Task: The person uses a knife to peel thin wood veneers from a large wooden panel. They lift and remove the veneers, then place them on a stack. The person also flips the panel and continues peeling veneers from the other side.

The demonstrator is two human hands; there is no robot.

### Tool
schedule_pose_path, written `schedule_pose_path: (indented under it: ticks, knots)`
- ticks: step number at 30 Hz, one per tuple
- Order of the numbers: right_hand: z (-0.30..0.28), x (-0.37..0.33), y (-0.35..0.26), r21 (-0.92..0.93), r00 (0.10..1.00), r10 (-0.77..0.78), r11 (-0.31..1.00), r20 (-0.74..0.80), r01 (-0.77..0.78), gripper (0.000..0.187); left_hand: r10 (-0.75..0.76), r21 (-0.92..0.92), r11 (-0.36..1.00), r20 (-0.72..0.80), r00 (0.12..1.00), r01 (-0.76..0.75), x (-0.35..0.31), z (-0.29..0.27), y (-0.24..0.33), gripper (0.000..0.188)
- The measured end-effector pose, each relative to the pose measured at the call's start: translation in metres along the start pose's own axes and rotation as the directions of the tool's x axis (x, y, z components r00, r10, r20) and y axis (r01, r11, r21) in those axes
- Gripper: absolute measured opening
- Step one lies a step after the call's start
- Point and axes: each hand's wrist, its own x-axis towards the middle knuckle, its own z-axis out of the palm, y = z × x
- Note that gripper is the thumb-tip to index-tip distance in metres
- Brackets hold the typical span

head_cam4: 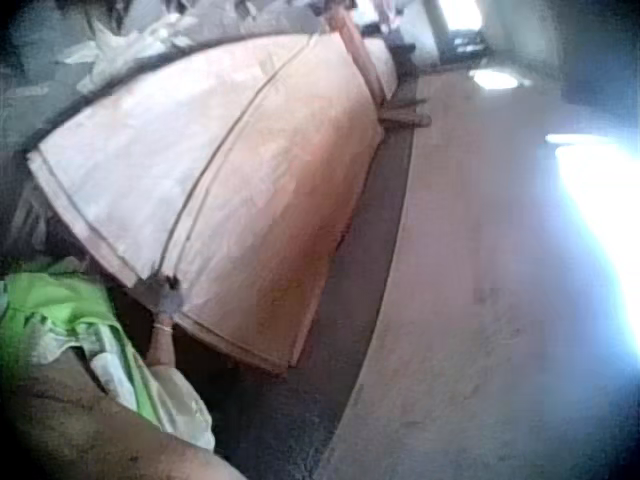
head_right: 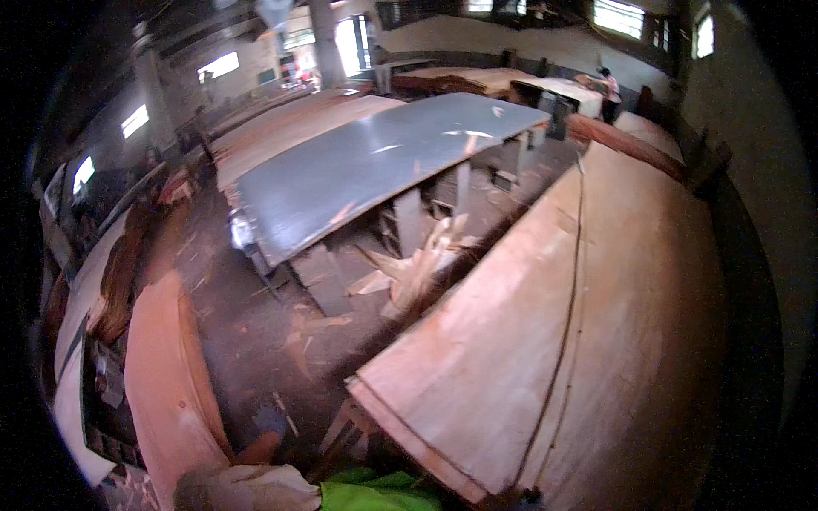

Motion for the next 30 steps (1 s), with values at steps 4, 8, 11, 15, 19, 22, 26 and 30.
schedule_pose_path:
  ticks: [4, 8, 11, 15, 19, 22, 26, 30]
  knots:
    - [0.008, -0.085, -0.066, -0.354, 0.999, -0.045, 0.934, 0.005, 0.044, 0.027, -0.030, -0.372, 0.928, -0.020, 0.999, 0.021, 0.010, -0.007, -0.056, 0.049]
    - [0.089, -0.158, -0.062, 0.249, 0.979, 0.095, 0.958, 0.181, -0.139, 0.034, -0.034, -0.543, 0.837, 0.068, 0.997, 0.065, 0.045, 0.027, -0.166, 0.025]
    - [0.157, -0.177, -0.066, 0.260, 0.959, -0.086, 0.966, 0.271, 0.013, 0.032, 0.062, -0.530, 0.833, -0.197, 0.979, -0.159, 0.077, 0.045, -0.193, 0.023]
    - [0.241, -0.161, 0.007, 0.015, 0.964, 0.015, 1.000, 0.267, -0.020, 0.033, 0.200, -0.571, 0.788, -0.117, 0.973, -0.230, 0.170, 0.012, -0.120, 0.028]
    - [0.275, -0.193, -0.084, -0.097, 0.922, 0.100, 0.993, 0.374, -0.068, 0.030, 0.169, -0.794, 0.602, 0.015, 0.985, -0.091, 0.239, -0.043, -0.089, 0.033]
    - [0.299, -0.180, -0.122, 0.093, 0.903, 0.240, 0.953, 0.357, -0.290, 0.020, 0.345, -0.785, 0.580, -0.008, 0.939, -0.220, 0.306, -0.060, -0.042, 0.034]
    - [0.345, -0.137, -0.098, 0.235, 0.998, 0.034, 0.971, 0.062, -0.048, 0.018, 0.565, -0.689, 0.600, 0.004, 0.825, -0.408, 0.358, -0.086, 0.055, 0.034]
    - [0.362, -0.099, -0.138, 0.215, 0.998, 0.059, 0.975, -0.021, -0.054, 0.016, 0.723, -0.635, 0.420, -0.197, 0.662, -0.648, 0.428, 0.001, 0.076, 0.032]
